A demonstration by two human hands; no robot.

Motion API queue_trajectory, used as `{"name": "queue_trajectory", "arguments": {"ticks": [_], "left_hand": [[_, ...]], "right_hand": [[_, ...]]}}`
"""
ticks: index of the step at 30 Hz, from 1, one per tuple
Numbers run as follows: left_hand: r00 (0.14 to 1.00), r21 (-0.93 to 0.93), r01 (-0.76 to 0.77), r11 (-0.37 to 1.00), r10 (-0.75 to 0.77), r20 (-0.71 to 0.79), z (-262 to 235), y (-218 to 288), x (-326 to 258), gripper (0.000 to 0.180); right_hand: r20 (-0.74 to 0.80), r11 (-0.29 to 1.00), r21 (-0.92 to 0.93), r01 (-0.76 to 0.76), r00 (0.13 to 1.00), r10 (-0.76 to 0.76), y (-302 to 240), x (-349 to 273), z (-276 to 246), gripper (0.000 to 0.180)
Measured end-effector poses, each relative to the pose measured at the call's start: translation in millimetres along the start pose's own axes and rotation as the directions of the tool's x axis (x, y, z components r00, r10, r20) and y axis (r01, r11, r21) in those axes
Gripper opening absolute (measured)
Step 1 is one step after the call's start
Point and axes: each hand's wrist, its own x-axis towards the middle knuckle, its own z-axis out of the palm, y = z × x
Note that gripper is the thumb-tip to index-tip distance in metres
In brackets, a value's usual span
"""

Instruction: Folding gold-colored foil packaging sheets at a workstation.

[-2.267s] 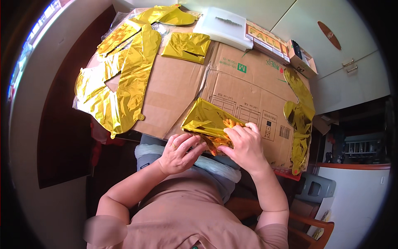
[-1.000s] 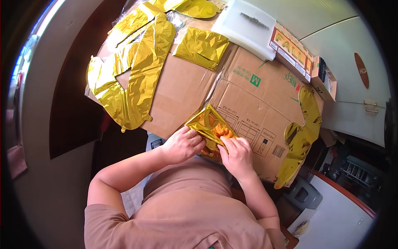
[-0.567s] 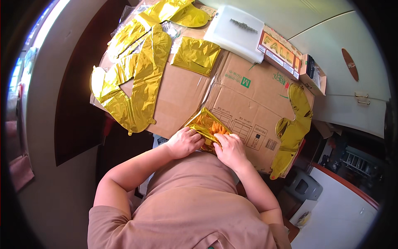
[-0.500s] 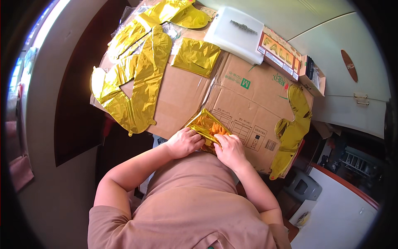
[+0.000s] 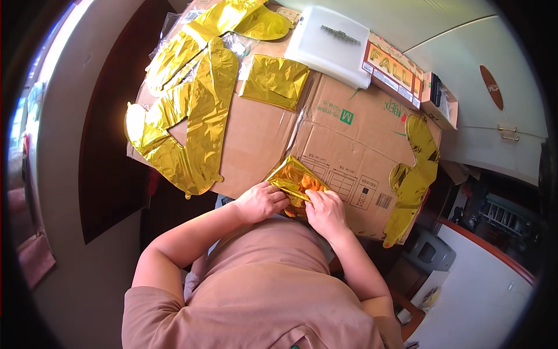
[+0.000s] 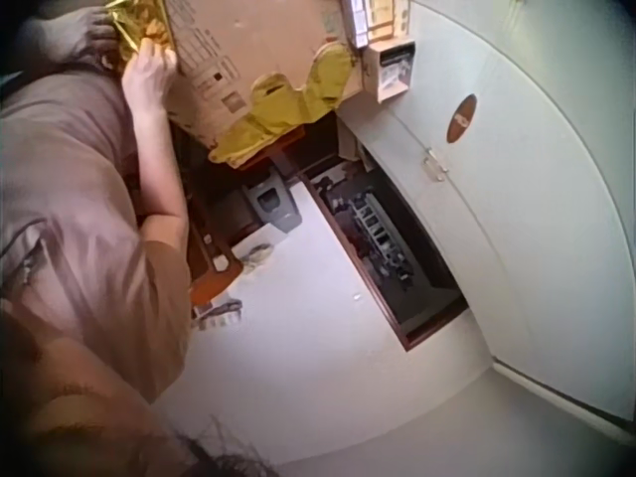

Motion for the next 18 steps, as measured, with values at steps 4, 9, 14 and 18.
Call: {"name": "queue_trajectory", "arguments": {"ticks": [4, 9, 14, 18], "left_hand": [[1.000, -0.016, 0.001, 1.000, -0.001, -0.017, 2, -1, -2, 0.038], [0.997, -0.022, -0.030, 0.999, 0.029, -0.070, 2, -3, 0, 0.037], [0.976, -0.039, -0.080, 0.996, 0.070, -0.204, 8, -7, 0, 0.034], [0.967, -0.010, -0.063, 0.998, 0.058, -0.246, 10, -4, 0, 0.036]], "right_hand": [[-0.006, 1.000, -0.012, 0.005, 1.000, -0.005, -3, -2, 2, 0.029], [-0.055, 0.999, 0.008, 0.047, 0.997, -0.047, -1, -2, 4, 0.035], [-0.083, 0.996, -0.014, 0.083, 0.993, -0.084, 0, -6, 8, 0.039], [-0.142, 0.995, -0.036, 0.096, 0.985, -0.100, -2, -14, 12, 0.039]]}}
